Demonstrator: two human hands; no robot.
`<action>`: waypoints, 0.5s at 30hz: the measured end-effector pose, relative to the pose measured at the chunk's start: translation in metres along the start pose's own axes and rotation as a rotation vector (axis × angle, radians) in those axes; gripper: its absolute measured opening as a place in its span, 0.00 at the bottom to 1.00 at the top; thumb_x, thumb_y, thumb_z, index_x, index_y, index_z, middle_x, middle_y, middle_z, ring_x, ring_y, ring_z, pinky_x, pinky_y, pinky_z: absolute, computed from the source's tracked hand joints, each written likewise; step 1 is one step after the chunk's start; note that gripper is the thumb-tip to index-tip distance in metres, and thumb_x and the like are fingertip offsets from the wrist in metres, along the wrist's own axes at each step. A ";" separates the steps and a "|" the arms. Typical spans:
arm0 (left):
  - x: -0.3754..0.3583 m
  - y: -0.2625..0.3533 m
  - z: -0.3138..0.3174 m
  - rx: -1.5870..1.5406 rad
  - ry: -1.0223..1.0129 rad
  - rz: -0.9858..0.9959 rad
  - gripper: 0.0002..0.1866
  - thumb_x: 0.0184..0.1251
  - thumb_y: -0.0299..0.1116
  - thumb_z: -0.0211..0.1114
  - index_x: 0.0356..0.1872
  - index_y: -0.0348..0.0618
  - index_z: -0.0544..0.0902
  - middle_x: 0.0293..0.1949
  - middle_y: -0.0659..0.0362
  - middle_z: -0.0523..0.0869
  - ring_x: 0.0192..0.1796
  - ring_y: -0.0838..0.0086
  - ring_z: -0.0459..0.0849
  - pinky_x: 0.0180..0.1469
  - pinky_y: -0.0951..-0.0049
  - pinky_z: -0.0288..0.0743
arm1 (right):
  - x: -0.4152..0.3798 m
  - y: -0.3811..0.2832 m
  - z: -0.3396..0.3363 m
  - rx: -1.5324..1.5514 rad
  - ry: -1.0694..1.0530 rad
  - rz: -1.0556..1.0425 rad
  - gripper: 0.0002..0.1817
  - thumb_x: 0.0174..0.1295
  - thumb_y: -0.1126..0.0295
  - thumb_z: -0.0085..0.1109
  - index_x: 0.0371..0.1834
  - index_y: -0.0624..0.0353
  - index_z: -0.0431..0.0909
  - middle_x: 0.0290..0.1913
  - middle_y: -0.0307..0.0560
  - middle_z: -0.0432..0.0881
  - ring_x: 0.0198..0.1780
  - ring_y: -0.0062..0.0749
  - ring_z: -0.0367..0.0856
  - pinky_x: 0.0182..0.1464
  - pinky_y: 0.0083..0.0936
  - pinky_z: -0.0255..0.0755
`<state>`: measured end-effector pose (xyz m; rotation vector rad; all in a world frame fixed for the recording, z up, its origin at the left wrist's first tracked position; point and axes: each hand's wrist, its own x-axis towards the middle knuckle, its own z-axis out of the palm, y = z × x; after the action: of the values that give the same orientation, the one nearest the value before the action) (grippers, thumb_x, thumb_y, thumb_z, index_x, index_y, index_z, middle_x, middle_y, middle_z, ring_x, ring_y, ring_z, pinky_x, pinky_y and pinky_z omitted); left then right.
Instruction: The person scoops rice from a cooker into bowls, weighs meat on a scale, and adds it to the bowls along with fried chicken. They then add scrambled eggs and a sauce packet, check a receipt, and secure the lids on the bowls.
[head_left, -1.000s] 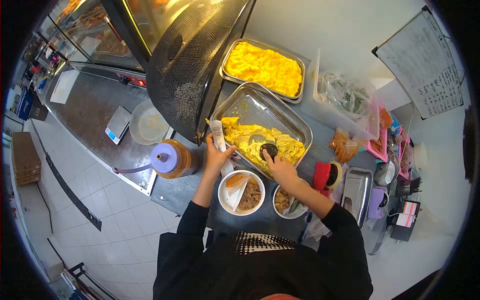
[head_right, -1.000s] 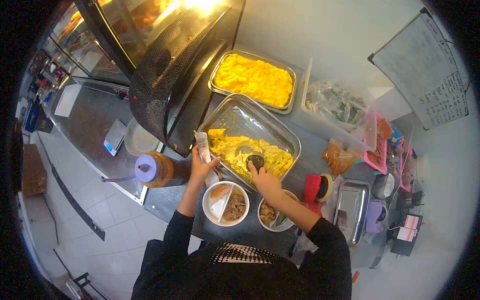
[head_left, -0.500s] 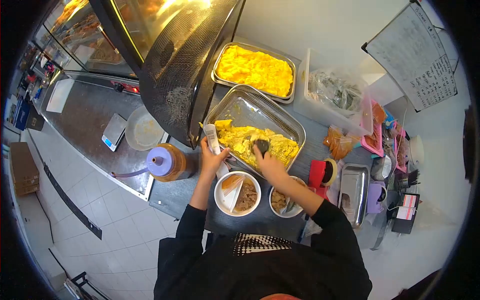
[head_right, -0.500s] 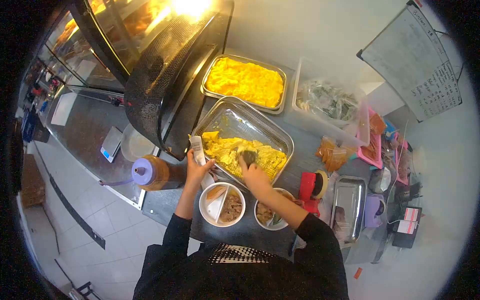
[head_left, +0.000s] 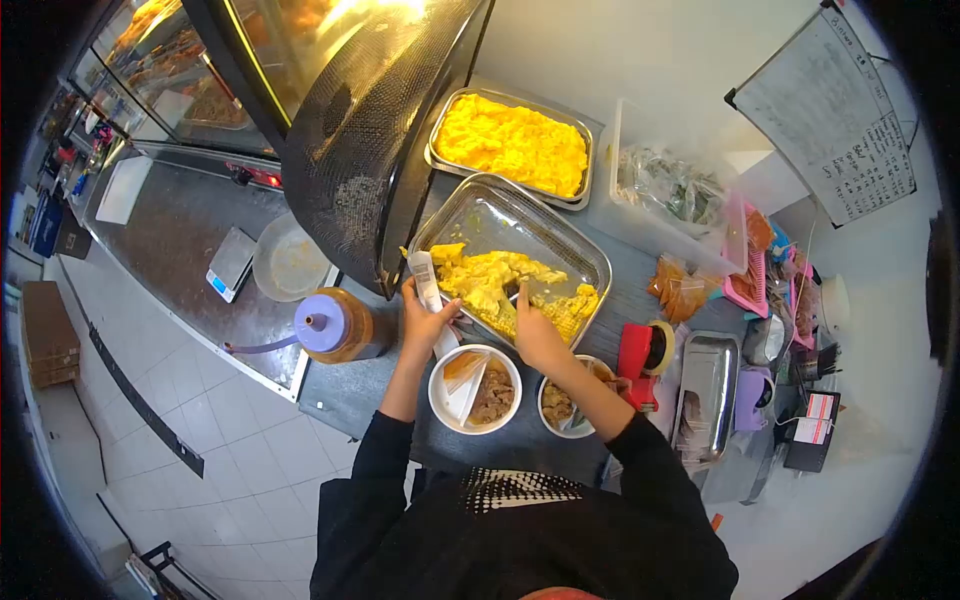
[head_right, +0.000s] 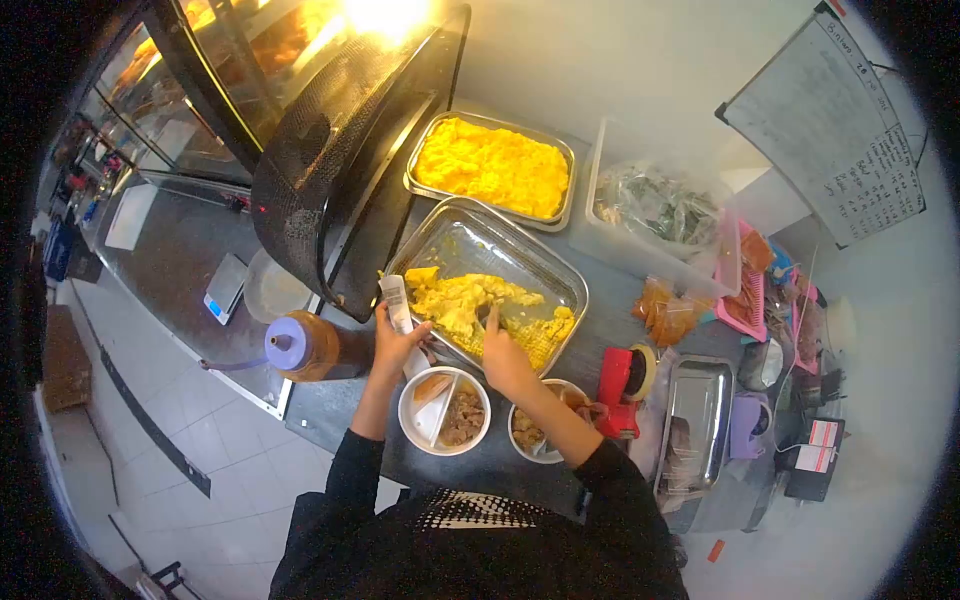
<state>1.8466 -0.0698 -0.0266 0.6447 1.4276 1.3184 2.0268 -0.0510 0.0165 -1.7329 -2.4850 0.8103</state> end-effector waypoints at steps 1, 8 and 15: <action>0.001 -0.002 0.000 -0.004 -0.001 0.000 0.35 0.42 0.18 0.66 0.51 0.43 0.54 0.34 0.54 0.74 0.29 0.73 0.78 0.26 0.77 0.76 | 0.003 -0.002 0.002 0.063 0.035 0.032 0.37 0.46 0.81 0.42 0.61 0.76 0.37 0.26 0.69 0.73 0.30 0.54 0.76 0.33 0.37 0.71; 0.006 -0.007 -0.003 -0.044 -0.007 0.058 0.34 0.41 0.19 0.67 0.49 0.43 0.55 0.35 0.54 0.74 0.27 0.74 0.77 0.27 0.78 0.76 | 0.026 -0.019 0.009 -0.214 -0.027 -0.159 0.37 0.51 0.79 0.40 0.66 0.50 0.40 0.35 0.60 0.72 0.34 0.50 0.75 0.36 0.38 0.70; 0.010 -0.016 0.000 -0.010 0.091 0.106 0.34 0.40 0.18 0.67 0.48 0.41 0.57 0.35 0.54 0.74 0.28 0.75 0.78 0.24 0.77 0.75 | 0.003 0.023 -0.020 -0.248 -0.148 -0.459 0.34 0.51 0.77 0.43 0.64 0.42 0.50 0.31 0.54 0.71 0.31 0.45 0.76 0.32 0.34 0.72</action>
<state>1.8475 -0.0649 -0.0449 0.6694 1.4757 1.4527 2.0519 -0.0345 0.0238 -1.0956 -3.0169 0.6283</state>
